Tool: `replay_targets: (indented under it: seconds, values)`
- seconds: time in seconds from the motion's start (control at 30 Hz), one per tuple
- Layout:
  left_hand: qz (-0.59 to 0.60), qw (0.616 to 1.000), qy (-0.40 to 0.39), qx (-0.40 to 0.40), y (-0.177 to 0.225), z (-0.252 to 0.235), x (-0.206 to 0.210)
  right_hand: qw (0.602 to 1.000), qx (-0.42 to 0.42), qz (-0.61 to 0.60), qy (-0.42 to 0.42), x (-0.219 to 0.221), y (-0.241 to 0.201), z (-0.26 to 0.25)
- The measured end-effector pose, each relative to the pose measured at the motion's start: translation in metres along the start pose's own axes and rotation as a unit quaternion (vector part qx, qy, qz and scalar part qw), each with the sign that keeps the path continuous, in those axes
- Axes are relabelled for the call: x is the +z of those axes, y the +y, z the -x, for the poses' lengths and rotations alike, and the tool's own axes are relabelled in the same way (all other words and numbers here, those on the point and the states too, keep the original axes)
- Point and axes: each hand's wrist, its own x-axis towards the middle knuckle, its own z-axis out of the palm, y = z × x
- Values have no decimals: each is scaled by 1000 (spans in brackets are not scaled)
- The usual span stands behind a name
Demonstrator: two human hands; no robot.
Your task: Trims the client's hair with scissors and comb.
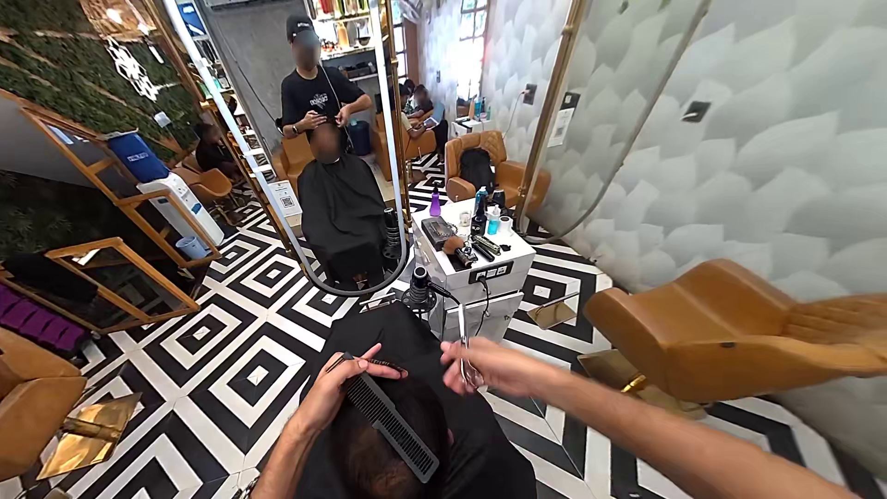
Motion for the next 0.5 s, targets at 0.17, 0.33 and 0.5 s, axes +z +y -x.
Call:
replay_targets:
  seconds: [0.17, 0.33, 0.5]
  values:
    - [-26, 999, -16, 15, 2, -3, -1, 964, -10, 209, -166, -12, -36, 6]
    - [-24, 1000, -11, 7, 3, -5, 2, 892, -71, 377, -240, 6, -64, 6]
    - [-18, 1000, 22, -6, 4, -4, 6, 892, -82, 367, -250, 10, -77, 0]
